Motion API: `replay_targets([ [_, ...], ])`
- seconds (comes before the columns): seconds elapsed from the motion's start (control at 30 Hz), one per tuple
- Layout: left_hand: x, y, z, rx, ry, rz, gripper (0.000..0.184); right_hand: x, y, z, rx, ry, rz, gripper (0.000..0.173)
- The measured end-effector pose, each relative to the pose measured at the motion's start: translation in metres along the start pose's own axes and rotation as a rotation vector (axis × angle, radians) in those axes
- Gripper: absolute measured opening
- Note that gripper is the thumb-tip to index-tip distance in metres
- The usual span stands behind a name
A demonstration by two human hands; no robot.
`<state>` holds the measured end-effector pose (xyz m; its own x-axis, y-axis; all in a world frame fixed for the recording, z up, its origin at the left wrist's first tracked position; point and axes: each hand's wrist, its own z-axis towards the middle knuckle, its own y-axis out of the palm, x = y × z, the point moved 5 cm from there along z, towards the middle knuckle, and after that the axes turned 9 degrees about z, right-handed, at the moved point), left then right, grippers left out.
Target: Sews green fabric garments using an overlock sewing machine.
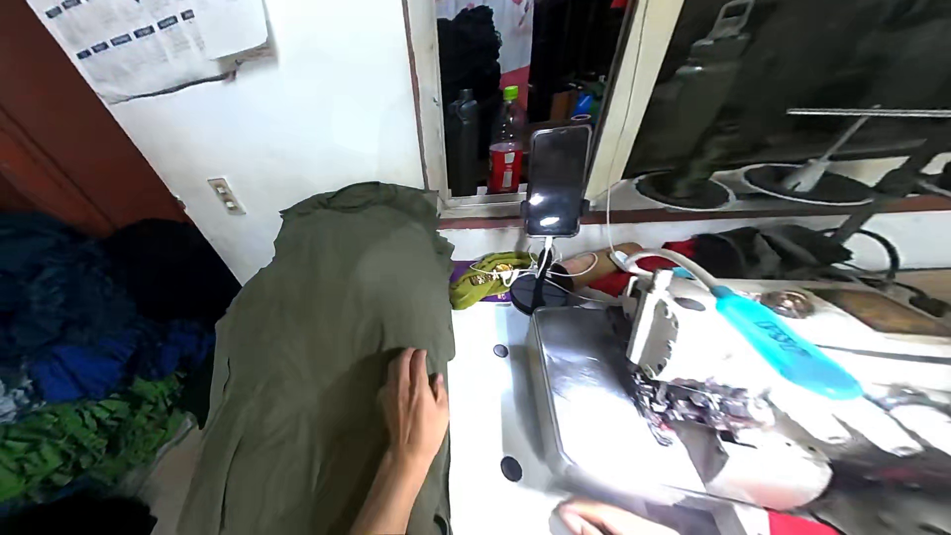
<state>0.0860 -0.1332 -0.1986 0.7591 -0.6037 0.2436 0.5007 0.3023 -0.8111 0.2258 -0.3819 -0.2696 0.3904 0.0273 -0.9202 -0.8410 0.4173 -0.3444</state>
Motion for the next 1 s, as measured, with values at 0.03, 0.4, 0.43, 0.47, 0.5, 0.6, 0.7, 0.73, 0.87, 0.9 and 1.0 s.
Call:
replay_targets([
  [0.03, 0.007, 0.009, 0.006, -0.039, -0.029, 0.041, 0.049, 0.004, -0.003, 0.003, 0.066, 0.018, 0.02, 0.023],
  [0.4, -0.012, -0.01, 0.058, -0.587, -0.265, -0.299, 0.029, 0.01, -0.001, 0.004, 0.201, -0.028, 0.095, 0.019],
  [0.43, -0.021, -0.015, 0.06, -0.617, -0.292, -0.467, 0.025, 0.01, -0.001, 0.005, 0.201, -0.032, 0.105, 0.019],
  [0.47, -0.031, -0.023, 0.064, -0.644, -0.3, -0.591, 0.021, 0.009, -0.001, 0.007, 0.198, -0.032, 0.113, 0.019],
  [0.5, -0.041, -0.031, 0.069, -0.642, -0.29, -0.633, 0.018, 0.01, -0.001, 0.008, 0.194, -0.029, 0.118, 0.02],
  [0.6, -0.075, -0.064, 0.097, -0.229, -0.401, -0.441, 0.014, 0.011, 0.001, 0.01, 0.187, -0.015, 0.113, 0.021],
  [0.7, -0.084, -0.09, 0.124, 0.188, -0.496, -0.407, 0.025, 0.012, 0.003, 0.009, 0.194, -0.018, 0.105, 0.022],
  [0.73, -0.076, -0.097, 0.13, 0.21, -0.471, -0.447, 0.022, 0.013, 0.002, 0.009, 0.197, -0.024, 0.102, 0.023],
  [0.87, -0.035, -0.137, 0.117, 0.079, -0.297, -0.434, 0.011, 0.009, 0.006, 0.004, 0.237, -0.055, 0.052, 0.021],
  [0.9, -0.027, -0.15, 0.1, 0.04, -0.247, -0.425, 0.008, 0.003, 0.01, 0.002, 0.264, -0.078, 0.035, 0.02],
  [1.0, -0.004, -0.2, 0.019, -0.079, -0.034, -0.518, 0.004, -0.041, 0.036, 0.007, 0.345, -0.279, 0.068, 0.018],
])
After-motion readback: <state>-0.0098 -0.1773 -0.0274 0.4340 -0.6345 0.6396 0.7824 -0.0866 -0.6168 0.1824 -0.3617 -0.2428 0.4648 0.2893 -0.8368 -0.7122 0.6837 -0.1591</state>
